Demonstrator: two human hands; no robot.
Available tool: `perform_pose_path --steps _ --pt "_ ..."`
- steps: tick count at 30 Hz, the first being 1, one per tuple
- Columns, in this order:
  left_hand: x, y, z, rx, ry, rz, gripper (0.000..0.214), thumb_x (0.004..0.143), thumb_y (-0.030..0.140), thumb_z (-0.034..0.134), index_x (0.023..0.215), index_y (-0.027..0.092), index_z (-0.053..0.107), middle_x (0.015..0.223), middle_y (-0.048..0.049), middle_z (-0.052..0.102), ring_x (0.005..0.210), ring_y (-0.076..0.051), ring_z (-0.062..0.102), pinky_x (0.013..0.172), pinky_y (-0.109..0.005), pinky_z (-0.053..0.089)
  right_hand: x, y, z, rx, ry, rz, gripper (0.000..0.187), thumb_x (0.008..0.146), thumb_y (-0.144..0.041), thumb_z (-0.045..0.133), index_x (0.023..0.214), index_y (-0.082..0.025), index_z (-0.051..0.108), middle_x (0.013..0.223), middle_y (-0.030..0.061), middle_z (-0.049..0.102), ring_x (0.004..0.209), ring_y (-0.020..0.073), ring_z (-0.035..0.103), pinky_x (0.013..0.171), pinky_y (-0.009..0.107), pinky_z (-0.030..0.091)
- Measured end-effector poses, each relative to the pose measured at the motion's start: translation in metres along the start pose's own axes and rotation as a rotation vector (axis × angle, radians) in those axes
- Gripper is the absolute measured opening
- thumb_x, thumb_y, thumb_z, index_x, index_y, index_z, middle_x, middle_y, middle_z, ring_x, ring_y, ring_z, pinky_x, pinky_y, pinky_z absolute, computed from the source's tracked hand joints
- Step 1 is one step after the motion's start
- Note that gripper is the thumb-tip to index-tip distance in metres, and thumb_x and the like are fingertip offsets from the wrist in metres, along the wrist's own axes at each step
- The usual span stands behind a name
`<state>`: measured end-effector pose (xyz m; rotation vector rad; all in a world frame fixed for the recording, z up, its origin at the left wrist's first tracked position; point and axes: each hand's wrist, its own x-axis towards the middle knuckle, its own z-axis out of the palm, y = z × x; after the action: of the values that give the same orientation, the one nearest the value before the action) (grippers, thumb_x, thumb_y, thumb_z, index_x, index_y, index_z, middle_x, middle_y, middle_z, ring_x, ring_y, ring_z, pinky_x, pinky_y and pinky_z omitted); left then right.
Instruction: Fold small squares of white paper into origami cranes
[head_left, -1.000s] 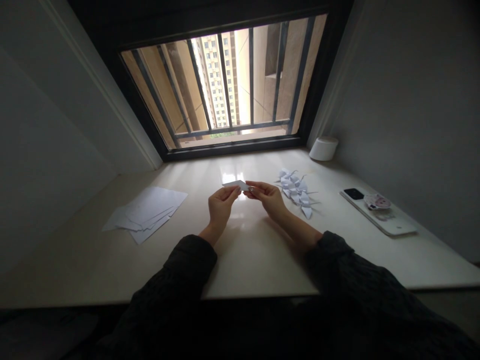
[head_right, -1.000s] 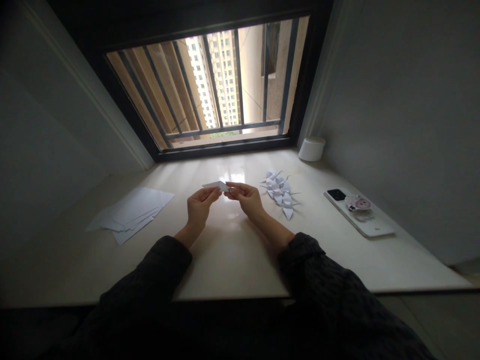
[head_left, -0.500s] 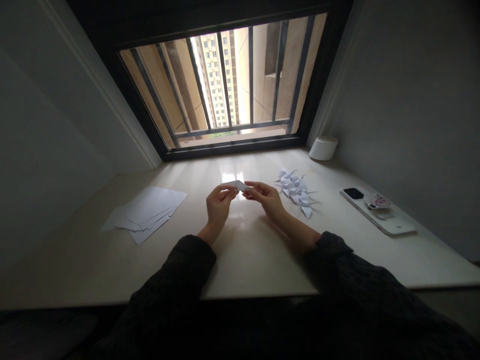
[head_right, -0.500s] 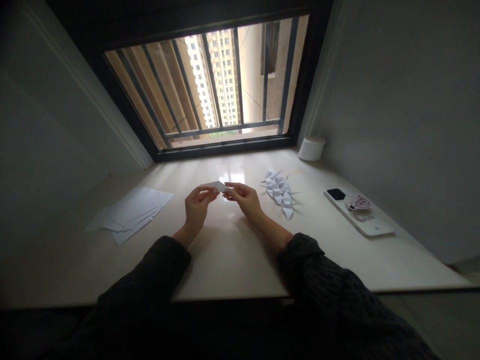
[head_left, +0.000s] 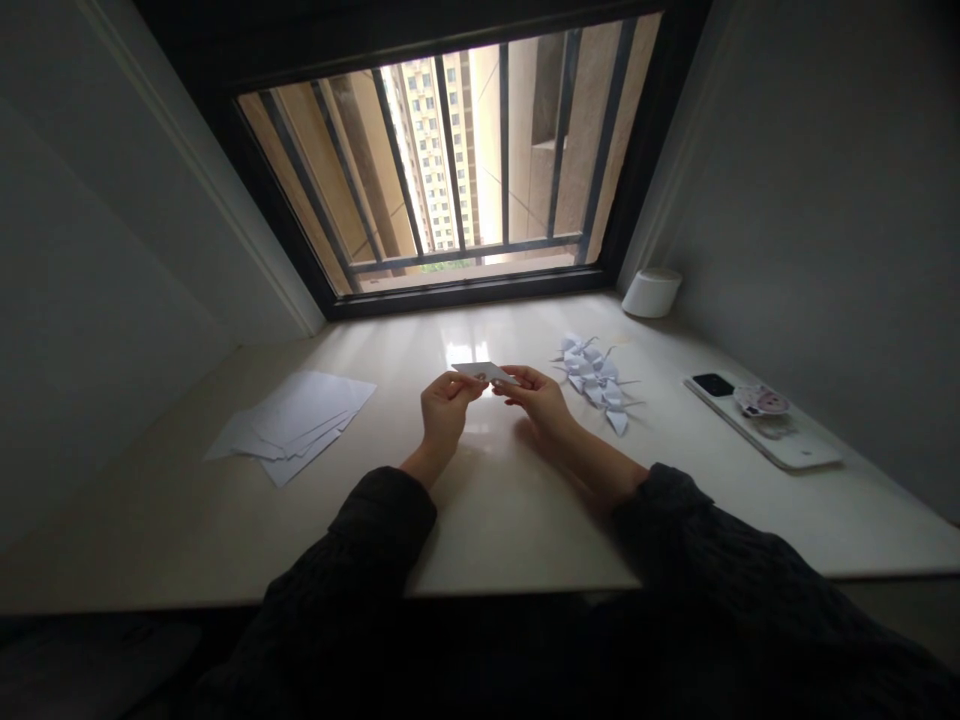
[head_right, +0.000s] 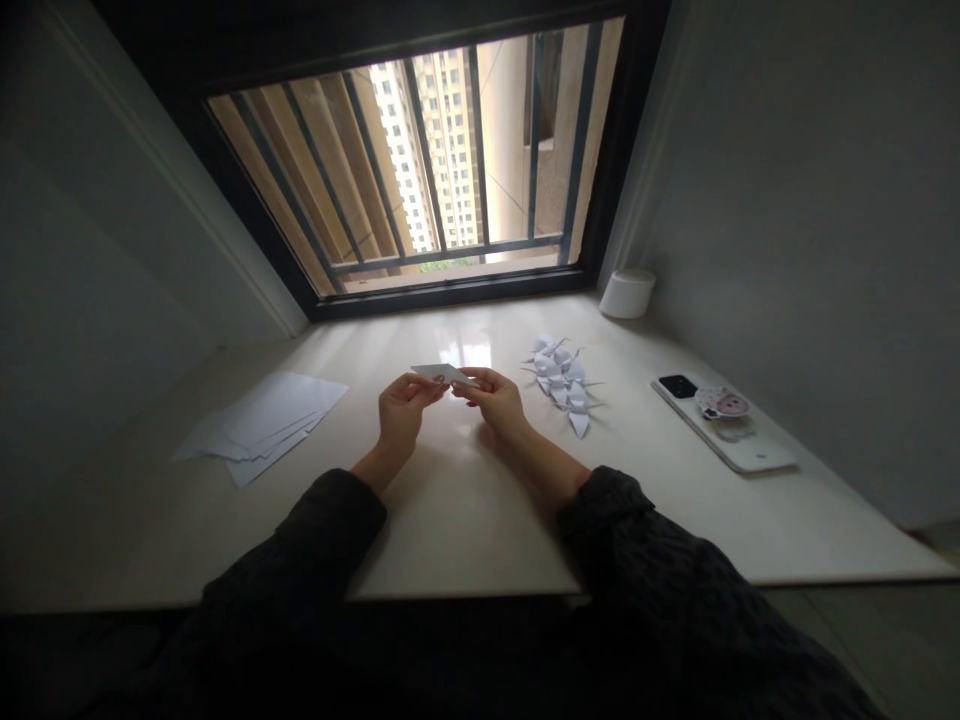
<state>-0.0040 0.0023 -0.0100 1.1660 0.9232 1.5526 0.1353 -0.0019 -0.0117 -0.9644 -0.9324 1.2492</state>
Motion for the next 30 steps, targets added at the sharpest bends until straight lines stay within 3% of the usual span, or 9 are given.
perform_pose_path --steps 5,8,11,14,17,20,23,26,30 --pt "0.004 0.000 -0.004 0.007 0.039 0.002 0.028 0.064 0.033 0.078 0.069 0.016 0.057 0.075 -0.0052 0.073 0.071 -0.020 0.070 0.077 -0.039 0.055 0.002 0.002 -0.002 0.039 -0.120 0.061 0.042 0.057 -0.037 0.080 0.096 -0.024 0.072 0.084 0.0052 0.075 0.090 0.0243 0.070 0.072 0.031 0.047" --pt "0.007 -0.002 -0.007 0.043 0.038 0.023 0.028 0.067 0.034 0.076 0.072 0.016 0.055 0.074 -0.0049 0.073 0.070 -0.019 0.070 0.075 -0.037 0.055 0.001 0.002 -0.003 0.010 -0.160 0.078 0.044 0.061 -0.039 0.078 0.101 -0.023 0.071 0.090 0.0067 0.075 0.097 0.0265 0.068 0.071 0.031 0.048" --pt "0.010 -0.003 -0.011 0.111 0.011 0.098 0.027 0.071 0.033 0.073 0.076 0.017 0.052 0.077 -0.0038 0.073 0.069 -0.018 0.070 0.070 -0.033 0.055 0.000 0.002 -0.004 -0.068 -0.187 0.033 0.045 0.062 -0.040 0.077 0.103 -0.022 0.070 0.089 0.0070 0.075 0.095 0.0263 0.068 0.070 0.032 0.049" --pt "0.012 -0.004 -0.015 0.207 0.022 0.173 0.023 0.075 0.032 0.068 0.079 0.019 0.050 0.077 -0.0024 0.072 0.069 -0.017 0.069 0.068 -0.030 0.053 0.001 0.002 -0.005 -0.092 -0.293 0.009 0.053 0.057 -0.034 0.082 0.106 -0.022 0.067 0.090 0.0057 0.074 0.090 0.0238 0.068 0.075 0.035 0.051" --pt "0.012 -0.002 -0.019 0.434 0.010 0.233 0.016 0.081 0.031 0.062 0.087 0.021 0.050 0.077 -0.0006 0.072 0.073 -0.017 0.069 0.068 -0.029 0.051 0.004 0.005 -0.006 -0.084 -0.339 -0.015 0.062 0.054 -0.030 0.085 0.110 -0.024 0.060 0.099 0.0050 0.072 0.089 0.0213 0.067 0.079 0.037 0.052" --pt "0.007 0.002 -0.019 0.735 -0.054 0.308 0.015 0.084 0.028 0.057 0.096 0.025 0.049 0.083 0.0008 0.072 0.077 -0.017 0.068 0.065 -0.026 0.047 0.006 0.007 -0.007 -0.151 -0.279 -0.098 0.048 0.064 -0.038 0.078 0.105 -0.024 0.055 0.098 0.0050 0.070 0.086 0.0196 0.067 0.075 0.035 0.053" --pt "0.002 0.008 -0.017 0.875 -0.160 0.376 0.019 0.085 0.025 0.055 0.103 0.026 0.048 0.080 0.0029 0.070 0.075 -0.016 0.067 0.064 -0.025 0.044 0.007 0.008 -0.008 -0.216 -0.285 -0.171 0.036 0.071 -0.040 0.071 0.097 -0.025 0.051 0.086 0.0012 0.070 0.076 0.0166 0.066 0.067 0.031 0.053" --pt "0.000 0.011 -0.015 0.883 -0.215 0.382 0.023 0.086 0.024 0.054 0.108 0.026 0.048 0.079 0.0031 0.069 0.072 -0.015 0.066 0.064 -0.024 0.043 0.007 0.007 -0.009 -0.252 -0.334 -0.193 0.030 0.072 -0.036 0.069 0.094 -0.025 0.051 0.079 -0.0021 0.067 0.065 0.0129 0.063 0.059 0.026 0.052" --pt "-0.001 0.011 -0.015 0.760 -0.202 0.291 0.027 0.087 0.027 0.053 0.114 0.027 0.047 0.079 0.0020 0.069 0.075 -0.015 0.067 0.066 -0.025 0.045 0.006 0.004 -0.009 -0.307 -0.319 -0.205 0.021 0.074 -0.034 0.067 0.090 -0.022 0.062 0.080 0.0003 0.068 0.061 0.0128 0.063 0.058 0.028 0.053"
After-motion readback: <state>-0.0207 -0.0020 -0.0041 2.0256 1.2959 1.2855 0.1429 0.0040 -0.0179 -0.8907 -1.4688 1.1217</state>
